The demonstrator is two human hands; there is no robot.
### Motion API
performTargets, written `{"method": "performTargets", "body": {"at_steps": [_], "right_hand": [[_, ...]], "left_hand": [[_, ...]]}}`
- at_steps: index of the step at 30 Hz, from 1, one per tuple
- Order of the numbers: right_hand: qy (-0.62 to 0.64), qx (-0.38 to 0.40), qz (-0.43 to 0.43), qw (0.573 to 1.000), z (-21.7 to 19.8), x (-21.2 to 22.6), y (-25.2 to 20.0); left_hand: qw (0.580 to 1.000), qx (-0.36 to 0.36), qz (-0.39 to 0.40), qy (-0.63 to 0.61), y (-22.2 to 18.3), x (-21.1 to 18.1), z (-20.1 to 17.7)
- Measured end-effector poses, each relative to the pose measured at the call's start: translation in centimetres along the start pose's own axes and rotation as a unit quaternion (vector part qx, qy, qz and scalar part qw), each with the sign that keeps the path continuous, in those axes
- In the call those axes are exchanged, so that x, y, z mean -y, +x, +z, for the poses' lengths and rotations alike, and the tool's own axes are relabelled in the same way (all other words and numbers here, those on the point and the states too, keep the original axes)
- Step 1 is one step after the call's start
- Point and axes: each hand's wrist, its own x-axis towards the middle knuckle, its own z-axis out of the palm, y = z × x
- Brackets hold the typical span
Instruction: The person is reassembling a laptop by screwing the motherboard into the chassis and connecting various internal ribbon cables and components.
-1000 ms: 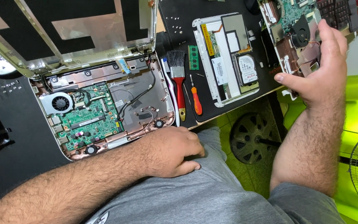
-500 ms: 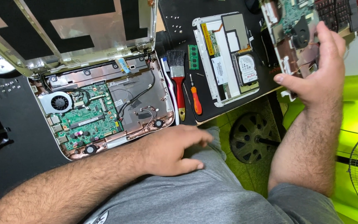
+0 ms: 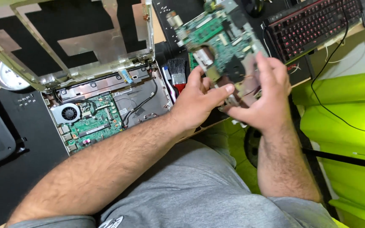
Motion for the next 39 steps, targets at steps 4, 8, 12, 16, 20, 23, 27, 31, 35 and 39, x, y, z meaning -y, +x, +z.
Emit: {"method": "performTargets", "body": {"at_steps": [4, 8, 12, 16, 20, 23, 27, 31, 35, 39], "right_hand": [[-0.020, -0.009, -0.006, 1.000, 1.3, 1.2, -0.7], [-0.075, -0.001, -0.003, 0.997, 2.0, 2.2, -1.1], [-0.069, 0.026, -0.014, 0.997, 2.0, 2.1, -1.6], [0.008, 0.055, 0.000, 0.998, 2.0, 1.0, -2.7], [0.130, -0.044, -0.105, 0.985, 2.8, -0.2, -4.0], [0.135, -0.085, -0.111, 0.981, 3.1, -0.3, -4.7], [0.229, -0.141, -0.157, 0.950, 3.3, -0.2, -5.0], [0.461, -0.105, -0.113, 0.874, 3.6, -1.1, -5.7], [0.628, -0.075, -0.049, 0.773, 3.9, -1.5, -5.3], [0.726, 0.005, -0.051, 0.685, 6.0, -2.3, -4.8]], "left_hand": [[0.966, -0.114, -0.090, 0.212, -0.7, -2.1, 1.1], [0.921, -0.196, -0.098, 0.323, -0.6, -1.7, 0.9], [0.935, -0.226, -0.059, 0.266, -1.0, -2.1, 0.9], [0.956, -0.199, -0.062, 0.204, -0.7, -2.5, -0.5], [0.960, -0.234, -0.071, 0.134, -0.5, -2.0, -1.1], [0.963, -0.234, -0.084, 0.105, -0.6, -1.8, -1.1], [0.971, -0.223, -0.084, 0.007, -1.1, -2.1, -1.0], [0.969, -0.213, -0.118, 0.030, -1.9, -1.2, -3.4], [0.991, -0.105, 0.004, 0.081, -3.5, -0.3, -4.2], [0.990, -0.078, 0.006, 0.114, -3.7, -0.3, -4.3]]}}
